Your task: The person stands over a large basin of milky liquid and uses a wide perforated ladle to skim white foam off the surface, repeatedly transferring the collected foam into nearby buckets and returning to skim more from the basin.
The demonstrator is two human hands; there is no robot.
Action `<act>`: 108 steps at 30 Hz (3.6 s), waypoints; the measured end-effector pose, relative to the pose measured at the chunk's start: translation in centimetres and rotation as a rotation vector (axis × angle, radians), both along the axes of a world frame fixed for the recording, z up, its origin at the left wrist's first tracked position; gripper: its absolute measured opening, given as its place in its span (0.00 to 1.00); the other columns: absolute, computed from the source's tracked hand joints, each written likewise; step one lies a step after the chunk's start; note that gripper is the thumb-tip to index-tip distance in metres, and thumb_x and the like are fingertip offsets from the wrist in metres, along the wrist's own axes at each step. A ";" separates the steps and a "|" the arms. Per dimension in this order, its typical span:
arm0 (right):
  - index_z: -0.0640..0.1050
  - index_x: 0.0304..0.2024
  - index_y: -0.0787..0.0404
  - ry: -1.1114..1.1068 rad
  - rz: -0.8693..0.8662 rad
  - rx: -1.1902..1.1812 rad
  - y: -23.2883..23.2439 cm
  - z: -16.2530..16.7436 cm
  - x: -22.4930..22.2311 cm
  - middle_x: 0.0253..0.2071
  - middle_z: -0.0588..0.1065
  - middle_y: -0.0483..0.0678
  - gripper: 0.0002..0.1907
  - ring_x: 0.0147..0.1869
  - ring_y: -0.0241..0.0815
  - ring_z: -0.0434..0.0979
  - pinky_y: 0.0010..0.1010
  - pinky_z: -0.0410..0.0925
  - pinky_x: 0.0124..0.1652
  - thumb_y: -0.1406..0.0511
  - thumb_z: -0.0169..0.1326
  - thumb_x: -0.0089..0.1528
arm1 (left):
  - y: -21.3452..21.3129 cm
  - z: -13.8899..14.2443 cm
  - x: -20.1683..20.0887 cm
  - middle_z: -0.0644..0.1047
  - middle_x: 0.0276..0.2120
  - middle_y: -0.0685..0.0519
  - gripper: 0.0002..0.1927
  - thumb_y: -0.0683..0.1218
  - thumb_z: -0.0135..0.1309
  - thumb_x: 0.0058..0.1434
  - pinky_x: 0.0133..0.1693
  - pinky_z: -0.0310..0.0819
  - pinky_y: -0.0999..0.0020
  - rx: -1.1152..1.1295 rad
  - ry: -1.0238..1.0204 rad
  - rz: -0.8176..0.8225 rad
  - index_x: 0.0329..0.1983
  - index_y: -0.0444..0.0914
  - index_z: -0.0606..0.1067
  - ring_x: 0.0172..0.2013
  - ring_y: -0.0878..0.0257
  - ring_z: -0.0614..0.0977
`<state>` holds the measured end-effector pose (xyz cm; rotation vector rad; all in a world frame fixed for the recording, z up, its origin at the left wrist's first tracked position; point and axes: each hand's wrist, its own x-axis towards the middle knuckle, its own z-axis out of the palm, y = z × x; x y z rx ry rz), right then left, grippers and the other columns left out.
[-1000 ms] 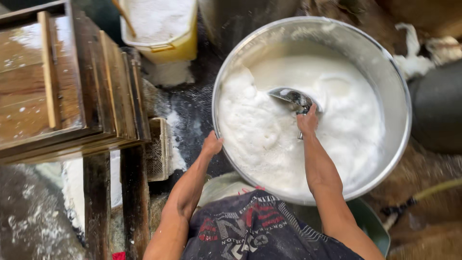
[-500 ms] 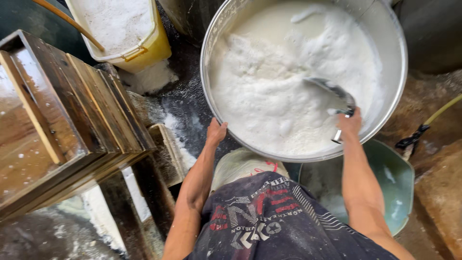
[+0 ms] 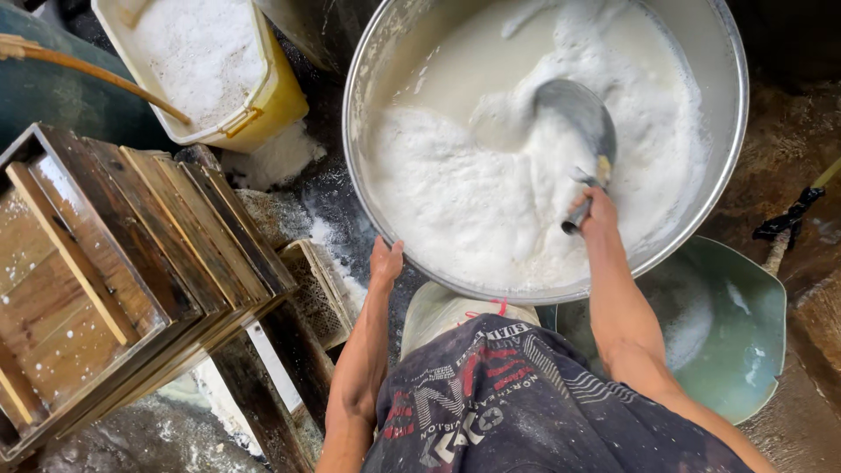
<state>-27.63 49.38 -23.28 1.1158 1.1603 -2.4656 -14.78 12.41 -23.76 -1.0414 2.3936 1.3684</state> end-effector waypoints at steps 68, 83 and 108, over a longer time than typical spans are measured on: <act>0.72 0.36 0.63 0.021 -0.063 -0.045 -0.3 -0.4 -0.3 0.21 0.69 0.51 0.04 0.24 0.47 0.71 0.42 0.69 0.26 0.68 0.52 0.63 | -0.2 -0.2 -0.4 0.80 0.47 0.38 0.24 0.52 0.57 0.60 0.52 0.73 0.54 0.011 -0.041 -0.029 0.53 0.33 0.71 0.49 0.44 0.83; 0.70 0.48 0.61 0.213 0.300 0.271 -10.5 9.0 -21.2 0.23 0.69 0.48 0.15 0.18 0.39 0.69 0.37 0.66 0.18 0.71 0.53 0.58 | 1.9 0.5 -2.3 0.75 0.57 0.36 0.29 0.48 0.54 0.65 0.58 0.68 0.53 -0.109 -0.131 0.045 0.65 0.30 0.64 0.57 0.41 0.76; 0.65 0.65 0.63 0.115 0.828 1.455 -5.1 8.3 -9.0 0.48 0.77 0.69 0.34 0.53 0.68 0.78 0.51 0.70 0.54 0.63 0.58 0.58 | 1.7 3.9 -0.9 0.79 0.51 0.35 0.25 0.53 0.57 0.61 0.56 0.71 0.53 -0.141 -0.075 -0.049 0.55 0.33 0.71 0.54 0.40 0.80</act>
